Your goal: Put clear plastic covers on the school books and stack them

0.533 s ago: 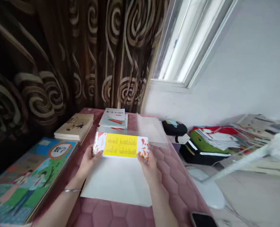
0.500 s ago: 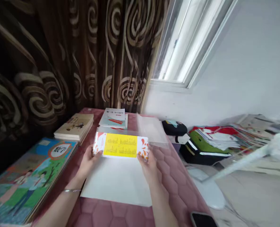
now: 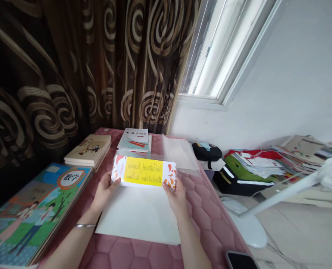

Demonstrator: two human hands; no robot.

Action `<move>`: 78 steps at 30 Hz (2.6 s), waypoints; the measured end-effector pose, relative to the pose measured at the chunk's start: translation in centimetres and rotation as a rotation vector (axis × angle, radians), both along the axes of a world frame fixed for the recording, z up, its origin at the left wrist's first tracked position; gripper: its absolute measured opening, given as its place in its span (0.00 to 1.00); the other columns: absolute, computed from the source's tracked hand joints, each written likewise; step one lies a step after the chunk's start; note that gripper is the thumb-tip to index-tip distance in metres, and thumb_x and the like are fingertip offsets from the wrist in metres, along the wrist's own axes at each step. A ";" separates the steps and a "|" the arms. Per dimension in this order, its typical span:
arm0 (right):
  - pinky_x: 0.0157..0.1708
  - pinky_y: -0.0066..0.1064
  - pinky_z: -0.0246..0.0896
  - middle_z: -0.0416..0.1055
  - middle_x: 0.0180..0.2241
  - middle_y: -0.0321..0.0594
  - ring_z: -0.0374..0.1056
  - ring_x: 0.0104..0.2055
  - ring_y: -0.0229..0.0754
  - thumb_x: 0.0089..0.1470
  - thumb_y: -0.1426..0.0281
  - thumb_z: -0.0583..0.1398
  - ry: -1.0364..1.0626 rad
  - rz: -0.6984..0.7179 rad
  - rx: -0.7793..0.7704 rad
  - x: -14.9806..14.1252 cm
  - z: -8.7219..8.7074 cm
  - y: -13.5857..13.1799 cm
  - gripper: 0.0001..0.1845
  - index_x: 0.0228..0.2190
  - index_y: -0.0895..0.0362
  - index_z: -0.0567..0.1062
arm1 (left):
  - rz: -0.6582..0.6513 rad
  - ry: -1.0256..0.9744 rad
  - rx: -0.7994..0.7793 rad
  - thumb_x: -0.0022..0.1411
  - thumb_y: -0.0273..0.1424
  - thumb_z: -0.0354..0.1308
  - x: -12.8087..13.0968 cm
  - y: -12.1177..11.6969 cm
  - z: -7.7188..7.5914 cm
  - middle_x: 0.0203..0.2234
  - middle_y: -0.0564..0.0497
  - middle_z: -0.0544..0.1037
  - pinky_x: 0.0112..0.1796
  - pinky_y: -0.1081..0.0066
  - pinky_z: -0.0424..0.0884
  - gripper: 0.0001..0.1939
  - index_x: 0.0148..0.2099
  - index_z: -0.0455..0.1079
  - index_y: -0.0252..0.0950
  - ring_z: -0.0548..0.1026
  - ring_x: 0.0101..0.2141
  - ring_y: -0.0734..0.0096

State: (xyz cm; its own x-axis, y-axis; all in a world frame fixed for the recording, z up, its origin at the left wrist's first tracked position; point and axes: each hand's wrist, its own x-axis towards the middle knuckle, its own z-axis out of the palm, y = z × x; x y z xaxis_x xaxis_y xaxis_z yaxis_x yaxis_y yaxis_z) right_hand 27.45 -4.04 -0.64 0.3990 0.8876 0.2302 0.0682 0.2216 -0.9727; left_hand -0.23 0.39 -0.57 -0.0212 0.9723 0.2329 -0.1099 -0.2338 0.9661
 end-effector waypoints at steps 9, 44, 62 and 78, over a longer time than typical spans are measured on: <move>0.42 0.44 0.71 0.78 0.40 0.41 0.75 0.40 0.51 0.42 0.61 0.70 0.069 0.057 0.025 0.4 -0.8 0.2 0.24 0.42 0.52 0.71 | -0.002 -0.009 0.008 0.52 0.41 0.66 0.0 0.3 -0.1 0.44 0.42 0.78 0.47 0.63 0.69 0.24 0.48 0.67 0.34 0.75 0.44 0.61; 0.45 0.45 0.70 0.77 0.44 0.43 0.74 0.45 0.53 0.45 0.57 0.68 0.010 0.039 0.028 0.0 0.2 -0.2 0.26 0.44 0.52 0.72 | 0.030 -0.013 -0.032 0.49 0.45 0.67 0.2 0.3 0.3 0.38 0.45 0.80 0.40 0.65 0.71 0.24 0.42 0.70 0.35 0.76 0.38 0.63; 0.45 0.43 0.69 0.78 0.42 0.42 0.73 0.44 0.52 0.44 0.56 0.67 -0.096 -0.037 0.030 0.2 0.4 -0.1 0.23 0.42 0.52 0.73 | 0.010 -0.049 -0.011 0.51 0.43 0.66 -0.1 0.9 -0.7 0.38 0.46 0.80 0.45 0.65 0.69 0.20 0.41 0.70 0.36 0.76 0.40 0.63; 0.47 0.43 0.67 0.77 0.44 0.43 0.73 0.45 0.51 0.45 0.55 0.67 -0.080 -0.040 0.076 0.3 -0.1 0.1 0.24 0.41 0.53 0.73 | 0.015 -0.039 -0.064 0.46 0.46 0.68 -0.2 0.7 -0.1 0.33 0.47 0.81 0.39 0.66 0.70 0.21 0.35 0.71 0.35 0.76 0.36 0.63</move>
